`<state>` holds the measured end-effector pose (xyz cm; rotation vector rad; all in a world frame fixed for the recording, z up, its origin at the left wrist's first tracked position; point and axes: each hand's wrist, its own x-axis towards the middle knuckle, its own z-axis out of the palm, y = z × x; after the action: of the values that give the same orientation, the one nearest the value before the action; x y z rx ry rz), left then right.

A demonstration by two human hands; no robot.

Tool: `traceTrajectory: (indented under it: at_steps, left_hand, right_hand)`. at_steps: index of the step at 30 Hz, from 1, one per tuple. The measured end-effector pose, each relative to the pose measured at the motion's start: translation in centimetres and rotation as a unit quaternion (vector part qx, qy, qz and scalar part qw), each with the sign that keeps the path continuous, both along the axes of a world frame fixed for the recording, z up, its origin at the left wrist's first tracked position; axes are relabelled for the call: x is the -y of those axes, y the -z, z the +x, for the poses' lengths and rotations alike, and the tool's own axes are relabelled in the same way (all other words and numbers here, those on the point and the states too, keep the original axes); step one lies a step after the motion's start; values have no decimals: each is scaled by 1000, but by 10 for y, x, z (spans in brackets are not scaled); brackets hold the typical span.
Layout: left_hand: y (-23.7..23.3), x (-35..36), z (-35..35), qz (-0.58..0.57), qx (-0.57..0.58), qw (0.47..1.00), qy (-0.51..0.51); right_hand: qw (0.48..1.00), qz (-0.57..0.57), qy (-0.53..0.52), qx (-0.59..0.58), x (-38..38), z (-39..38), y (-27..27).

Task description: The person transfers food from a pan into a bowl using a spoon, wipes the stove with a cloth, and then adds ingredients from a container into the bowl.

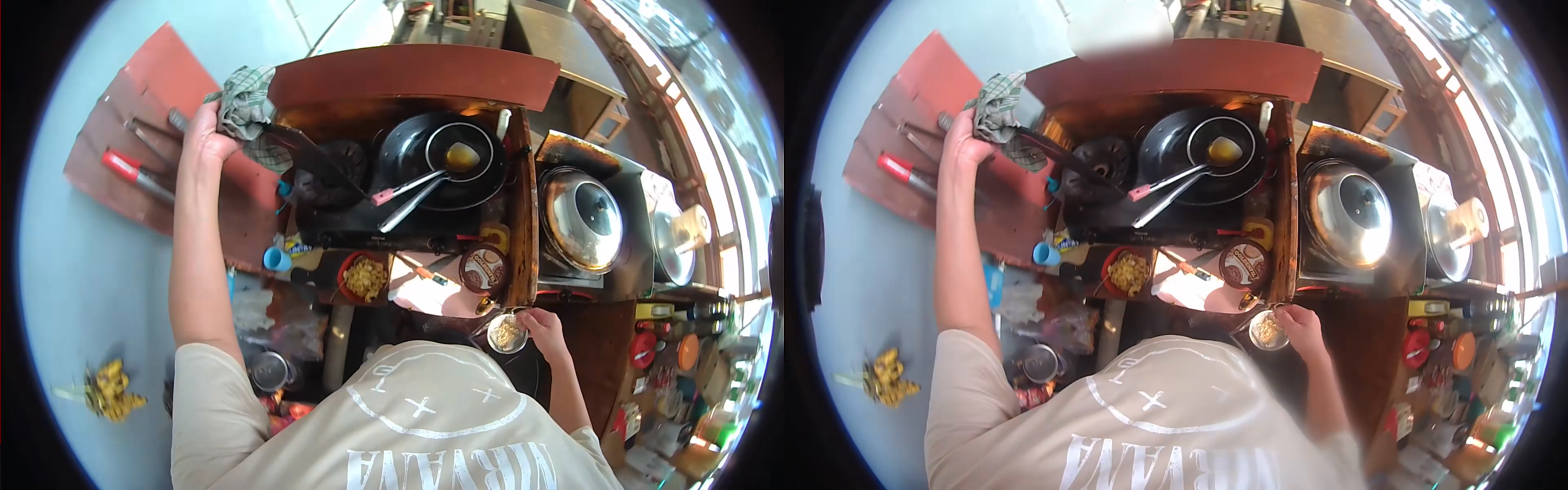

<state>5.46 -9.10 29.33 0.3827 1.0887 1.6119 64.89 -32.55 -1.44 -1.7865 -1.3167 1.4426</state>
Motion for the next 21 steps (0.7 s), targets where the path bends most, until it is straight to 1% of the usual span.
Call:
traceTrajectory:
  at_steps: [1, 2, 3, 4, 6, 7, 8, 10, 12, 13, 14, 15, 16, 18, 19, 21]
  left_hand:
    - [5, -25, -4, -1, 1, 1000, 16]
    - [10, -48, -7, -7, -23, 1000, 14]
    - [15, -69, -10, -12, -47, 999, 11]
    - [22, -86, -16, -13, -46, 999, 26]
    - [32, -117, -25, -1, -45, 996, 78]
    - [34, -129, -23, -21, -70, 995, 71]
    - [41, -146, -29, -23, -67, 994, 82]
    - [62, -194, -55, -24, -47, 995, 84]
    - [73, -227, -62, -27, -31, 996, 85]
    - [80, -240, -69, -8, -4, 994, 113]
    - [87, -250, -78, 9, 22, 990, 139]
    - [90, -251, -80, 38, 55, 980, 187]
    - [98, -252, -79, 36, 59, 980, 187]
    - [109, -247, -73, 51, 57, 991, 107]
    - [120, -243, -72, 80, 90, 985, 123]
    - [140, -220, -59, 85, 64, 992, 64]
  right_hand:
    - [999, 8, 40, -17, 6, -7, 2]
    - [998, 7, 56, -16, 12, -13, 4]
    - [997, 29, 76, 8, 18, -18, 7]
    - [994, 49, 94, 34, 25, -23, 9]
    - [989, 34, 140, 23, 42, -34, 10]
    - [985, 22, 168, 10, 50, -42, 10]
    - [984, 19, 179, 13, 59, -50, 10]
    - [973, -22, 228, 4, 78, -65, 12]
    - [970, -37, 239, 18, 93, -75, 17]
    - [970, -50, 236, 41, 101, -80, 19]
    - [969, -64, 231, 63, 109, -85, 21]
    - [968, -70, 231, 70, 114, -90, 20]
    - [967, -72, 232, 74, 119, -93, 20]
    - [965, -102, 226, 86, 125, -99, 24]
    - [965, -105, 222, 89, 126, -101, 27]
    - [966, -111, 211, 99, 127, -102, 36]
